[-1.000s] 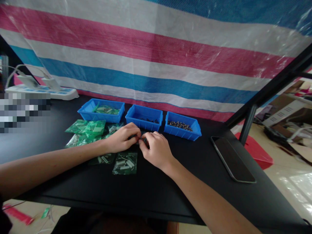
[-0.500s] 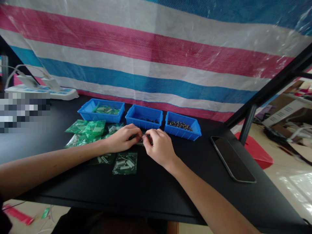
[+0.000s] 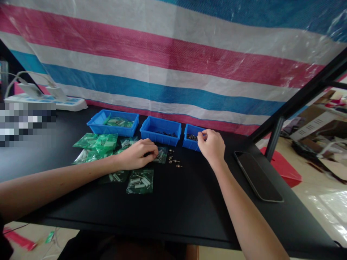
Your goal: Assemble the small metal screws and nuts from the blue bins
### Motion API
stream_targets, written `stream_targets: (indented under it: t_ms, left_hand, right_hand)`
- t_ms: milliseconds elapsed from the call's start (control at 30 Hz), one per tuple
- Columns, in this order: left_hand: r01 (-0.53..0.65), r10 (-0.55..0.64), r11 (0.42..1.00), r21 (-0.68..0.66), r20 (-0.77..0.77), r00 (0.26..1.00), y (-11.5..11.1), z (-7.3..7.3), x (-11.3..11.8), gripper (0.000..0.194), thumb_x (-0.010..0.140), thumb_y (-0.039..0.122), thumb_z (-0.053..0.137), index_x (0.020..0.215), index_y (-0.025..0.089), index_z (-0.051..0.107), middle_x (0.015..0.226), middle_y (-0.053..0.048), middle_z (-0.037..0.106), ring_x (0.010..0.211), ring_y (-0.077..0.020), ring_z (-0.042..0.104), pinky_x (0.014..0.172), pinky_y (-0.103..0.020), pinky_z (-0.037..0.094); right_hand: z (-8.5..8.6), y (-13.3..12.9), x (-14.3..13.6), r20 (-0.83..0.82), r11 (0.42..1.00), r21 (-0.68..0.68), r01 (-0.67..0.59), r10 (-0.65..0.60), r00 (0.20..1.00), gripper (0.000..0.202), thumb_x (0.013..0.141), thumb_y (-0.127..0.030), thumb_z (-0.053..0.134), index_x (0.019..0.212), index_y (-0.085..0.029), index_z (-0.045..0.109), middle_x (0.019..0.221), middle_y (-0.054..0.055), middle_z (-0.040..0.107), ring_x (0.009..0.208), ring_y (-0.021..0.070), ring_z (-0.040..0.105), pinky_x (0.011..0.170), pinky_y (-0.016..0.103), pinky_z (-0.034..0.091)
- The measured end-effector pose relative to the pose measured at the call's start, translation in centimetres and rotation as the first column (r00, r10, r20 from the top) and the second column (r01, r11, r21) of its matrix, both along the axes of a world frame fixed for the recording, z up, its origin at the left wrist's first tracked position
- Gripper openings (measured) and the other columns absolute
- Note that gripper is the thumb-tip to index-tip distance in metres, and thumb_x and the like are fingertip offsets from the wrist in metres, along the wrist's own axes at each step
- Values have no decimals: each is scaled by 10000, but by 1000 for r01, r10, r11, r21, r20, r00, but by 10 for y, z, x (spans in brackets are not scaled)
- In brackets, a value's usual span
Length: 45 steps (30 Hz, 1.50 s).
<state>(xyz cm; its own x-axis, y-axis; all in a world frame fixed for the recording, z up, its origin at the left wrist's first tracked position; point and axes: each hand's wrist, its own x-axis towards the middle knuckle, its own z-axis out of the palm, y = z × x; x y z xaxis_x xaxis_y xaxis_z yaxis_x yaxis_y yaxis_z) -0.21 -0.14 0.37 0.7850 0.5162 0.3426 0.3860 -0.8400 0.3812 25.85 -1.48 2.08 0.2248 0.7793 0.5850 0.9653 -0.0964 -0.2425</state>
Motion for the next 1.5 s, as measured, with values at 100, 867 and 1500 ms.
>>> stream_targets:
  t_ms: [100, 867, 1500]
  left_hand:
    - [-16, 16, 1000, 4, -19, 1000, 0, 0, 0, 129, 785, 119, 457, 721, 155, 563, 711, -12, 597, 725, -144, 510, 723, -248, 384]
    - [-15, 15, 999, 33, -27, 1000, -1, 0, -1, 130, 805, 134, 455, 744, 152, 570, 710, -22, 604, 736, -152, 530, 705, -247, 376]
    - [-11, 12, 1000, 25, -40, 999, -1, 1, 1, 135, 802, 118, 446, 748, 161, 562, 731, -15, 604, 740, -150, 528, 710, -248, 370]
  right_hand:
    - [1, -2, -3, 31, 994, -106, 29, -26, 999, 211, 789, -331, 480, 742, -190, 629, 749, 63, 659, 742, 240, 583, 584, 292, 359]
    - [33, -56, -66, 212, 795, -213, -568, 605, 767, 113, 817, -161, 490, 734, -164, 567, 724, 34, 589, 729, 183, 518, 700, 304, 380]
    - [-12, -21, -54, -93, 691, -367, -622, 638, 764, 125, 756, -68, 543, 798, -183, 571, 725, 0, 549, 685, 139, 500, 627, 245, 371]
